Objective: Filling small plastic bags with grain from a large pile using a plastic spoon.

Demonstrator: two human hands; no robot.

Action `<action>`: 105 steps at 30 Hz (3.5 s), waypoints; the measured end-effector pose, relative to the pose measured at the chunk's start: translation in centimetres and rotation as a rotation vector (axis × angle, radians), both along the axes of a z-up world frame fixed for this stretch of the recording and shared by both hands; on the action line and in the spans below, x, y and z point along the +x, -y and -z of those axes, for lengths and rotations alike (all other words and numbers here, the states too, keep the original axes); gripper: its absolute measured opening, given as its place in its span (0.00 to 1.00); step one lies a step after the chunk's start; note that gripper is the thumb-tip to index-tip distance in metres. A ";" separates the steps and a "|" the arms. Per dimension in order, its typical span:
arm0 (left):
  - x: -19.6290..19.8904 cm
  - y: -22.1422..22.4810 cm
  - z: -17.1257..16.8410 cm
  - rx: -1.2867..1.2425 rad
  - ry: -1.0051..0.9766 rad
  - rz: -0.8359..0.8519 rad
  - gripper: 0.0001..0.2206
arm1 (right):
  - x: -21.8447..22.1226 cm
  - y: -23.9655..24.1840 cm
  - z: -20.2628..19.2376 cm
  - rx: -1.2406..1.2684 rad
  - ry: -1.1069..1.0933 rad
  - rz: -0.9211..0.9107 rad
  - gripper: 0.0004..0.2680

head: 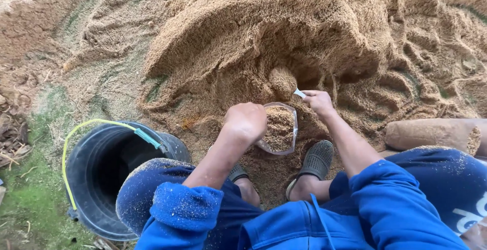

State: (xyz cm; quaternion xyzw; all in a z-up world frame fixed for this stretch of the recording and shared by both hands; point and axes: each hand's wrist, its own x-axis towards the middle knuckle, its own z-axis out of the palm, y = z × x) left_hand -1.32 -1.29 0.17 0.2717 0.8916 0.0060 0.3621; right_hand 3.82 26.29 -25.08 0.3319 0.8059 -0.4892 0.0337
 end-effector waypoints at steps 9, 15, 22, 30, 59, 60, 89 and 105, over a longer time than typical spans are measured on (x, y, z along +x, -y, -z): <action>-1.2 0.2 6.3 0.050 -0.015 -0.034 0.16 | 1.2 -2.6 -9.6 -0.115 -0.113 -0.072 0.13; -1.1 0.4 0.4 -0.053 0.109 -0.059 0.14 | 2.1 -3.2 -19.4 -0.089 -0.181 -0.176 0.13; -2.7 -0.3 5.9 0.002 0.091 -0.104 0.13 | 6.2 1.3 -30.8 -0.005 -0.177 -0.282 0.13; -1.9 0.1 2.2 0.011 0.044 -0.059 0.10 | 9.7 6.0 -29.0 1.261 -0.660 -0.826 0.07; 0.9 0.5 -2.7 -0.021 -0.015 -0.069 0.16 | 5.3 -5.0 -16.1 0.719 0.326 -0.286 0.12; 2.0 0.7 -6.3 -0.066 0.048 -0.098 0.19 | 5.0 -5.1 -15.5 0.734 0.412 -0.290 0.12; 1.2 1.4 0.2 0.108 -0.099 -0.086 0.16 | 5.4 8.4 -22.3 0.657 0.288 -0.485 0.18; 2.6 1.9 2.5 0.191 -0.066 -0.149 0.15 | 6.7 9.6 -21.5 0.620 0.308 -0.448 0.10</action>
